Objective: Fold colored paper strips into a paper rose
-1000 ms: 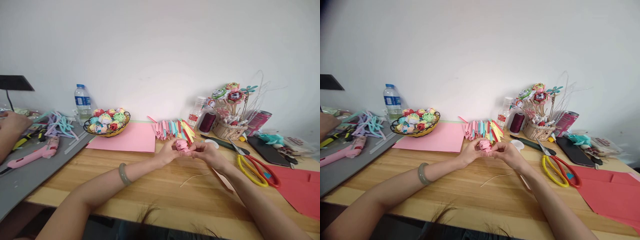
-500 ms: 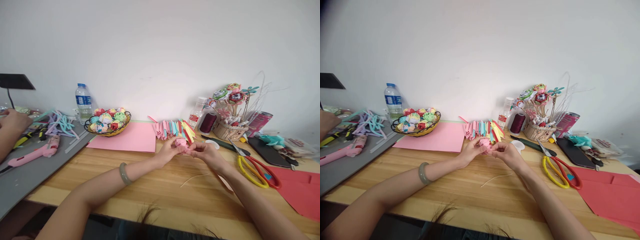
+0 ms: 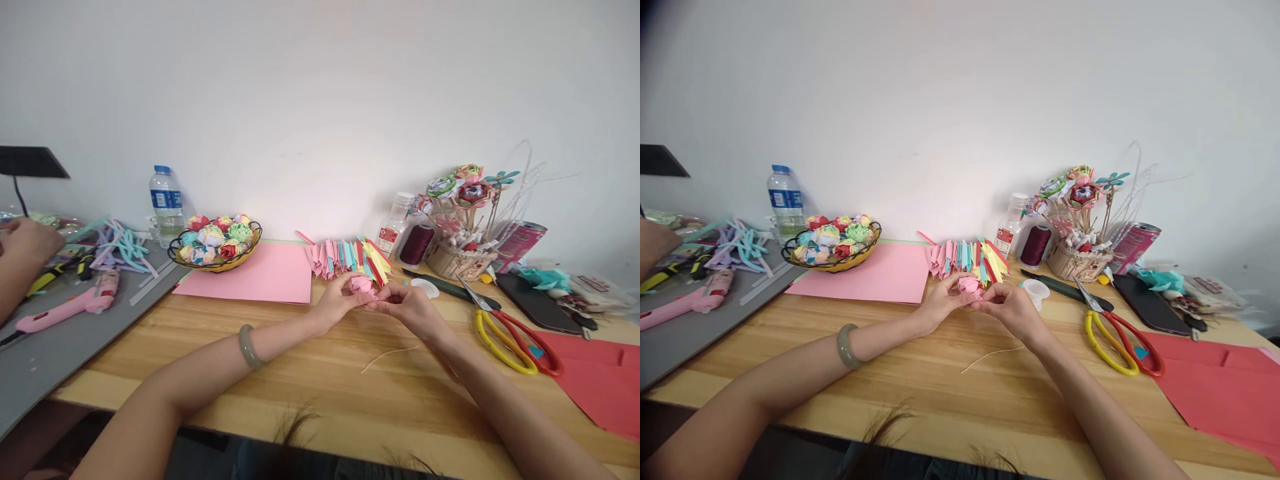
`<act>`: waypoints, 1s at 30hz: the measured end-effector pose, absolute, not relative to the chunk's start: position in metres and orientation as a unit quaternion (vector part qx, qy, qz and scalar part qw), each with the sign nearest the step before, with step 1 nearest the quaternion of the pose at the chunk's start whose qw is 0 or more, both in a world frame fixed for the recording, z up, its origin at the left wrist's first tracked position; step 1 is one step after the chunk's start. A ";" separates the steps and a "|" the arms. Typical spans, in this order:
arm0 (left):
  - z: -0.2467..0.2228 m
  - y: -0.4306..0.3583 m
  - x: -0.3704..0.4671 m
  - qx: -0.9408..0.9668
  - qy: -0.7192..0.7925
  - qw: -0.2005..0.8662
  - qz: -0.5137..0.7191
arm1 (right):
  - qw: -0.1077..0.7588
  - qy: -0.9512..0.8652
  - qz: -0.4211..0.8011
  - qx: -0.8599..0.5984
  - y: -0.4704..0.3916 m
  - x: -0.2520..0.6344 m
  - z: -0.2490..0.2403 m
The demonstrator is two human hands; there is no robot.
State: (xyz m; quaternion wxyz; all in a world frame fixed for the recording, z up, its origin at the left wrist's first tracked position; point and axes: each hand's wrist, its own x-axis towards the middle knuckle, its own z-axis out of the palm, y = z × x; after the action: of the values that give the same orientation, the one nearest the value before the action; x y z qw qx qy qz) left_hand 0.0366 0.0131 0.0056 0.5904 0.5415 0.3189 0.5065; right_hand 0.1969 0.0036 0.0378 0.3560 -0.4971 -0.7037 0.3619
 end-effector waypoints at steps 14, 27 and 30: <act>0.004 0.014 0.035 0.563 0.327 0.563 0.509 | 0.359 -0.722 0.338 -0.486 0.007 0.196 0.027; 0.006 0.011 0.035 0.444 0.270 0.695 0.497 | 0.436 -0.697 0.311 -0.478 -0.003 0.199 0.048; 0.006 0.010 0.037 0.443 0.260 0.701 0.495 | 0.413 -0.720 0.297 -0.472 -0.002 0.198 0.044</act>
State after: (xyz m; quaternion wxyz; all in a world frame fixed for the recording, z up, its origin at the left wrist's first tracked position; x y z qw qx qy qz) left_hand 0.0365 0.0096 0.0057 0.7013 0.4428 0.2598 0.4945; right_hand 0.1980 -0.0018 0.0445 0.4126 -0.4721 -0.7201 0.2973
